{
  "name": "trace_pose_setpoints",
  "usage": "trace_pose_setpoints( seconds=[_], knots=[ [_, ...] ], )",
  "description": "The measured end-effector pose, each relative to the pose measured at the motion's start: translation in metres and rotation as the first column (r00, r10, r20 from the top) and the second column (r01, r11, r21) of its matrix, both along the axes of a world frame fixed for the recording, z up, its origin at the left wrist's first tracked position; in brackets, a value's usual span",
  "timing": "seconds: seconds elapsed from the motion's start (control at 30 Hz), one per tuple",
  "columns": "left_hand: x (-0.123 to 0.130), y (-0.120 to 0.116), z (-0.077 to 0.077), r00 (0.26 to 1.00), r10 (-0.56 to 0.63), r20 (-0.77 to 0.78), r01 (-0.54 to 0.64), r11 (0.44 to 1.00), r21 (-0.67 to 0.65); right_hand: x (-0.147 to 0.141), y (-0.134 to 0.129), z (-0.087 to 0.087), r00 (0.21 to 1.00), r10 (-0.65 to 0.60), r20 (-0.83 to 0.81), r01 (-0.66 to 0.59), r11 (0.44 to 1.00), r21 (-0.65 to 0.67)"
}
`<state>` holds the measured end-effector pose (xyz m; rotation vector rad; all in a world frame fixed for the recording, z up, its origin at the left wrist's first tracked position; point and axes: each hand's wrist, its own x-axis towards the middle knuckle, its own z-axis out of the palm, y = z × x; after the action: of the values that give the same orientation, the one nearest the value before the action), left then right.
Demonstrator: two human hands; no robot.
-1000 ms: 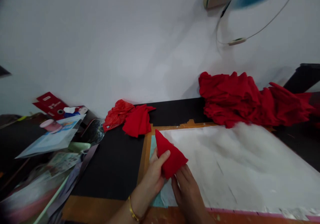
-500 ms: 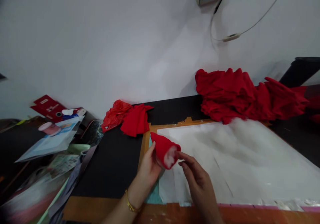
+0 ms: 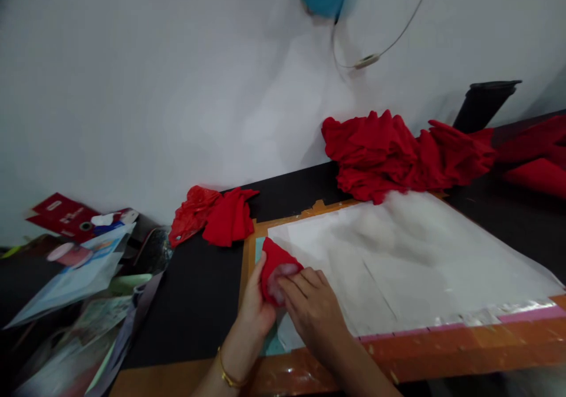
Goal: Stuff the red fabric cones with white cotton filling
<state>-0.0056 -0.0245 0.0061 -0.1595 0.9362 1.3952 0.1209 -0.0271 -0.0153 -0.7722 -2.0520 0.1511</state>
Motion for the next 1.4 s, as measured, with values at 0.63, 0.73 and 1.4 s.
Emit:
trace_pose_setpoints(
  seconds=[0.63,0.73,1.4],
  knots=[
    [0.010,-0.028,-0.014,0.930,-0.009,-0.366,0.108,0.962,0.251,0.009,0.011,-0.012,0.996,-0.078,0.041,0.087,0.939,-0.333],
    [0.007,-0.030,-0.015,0.916,-0.020,-0.401,0.124,0.964,0.235,0.011,0.008,-0.013,1.000,-0.031,0.001,0.030,0.948,-0.318],
    [-0.003,-0.014,-0.006,0.992,-0.031,-0.121,0.064,0.958,0.281,0.006,0.010,-0.032,0.997,-0.040,0.061,0.056,0.955,-0.292]
  ],
)
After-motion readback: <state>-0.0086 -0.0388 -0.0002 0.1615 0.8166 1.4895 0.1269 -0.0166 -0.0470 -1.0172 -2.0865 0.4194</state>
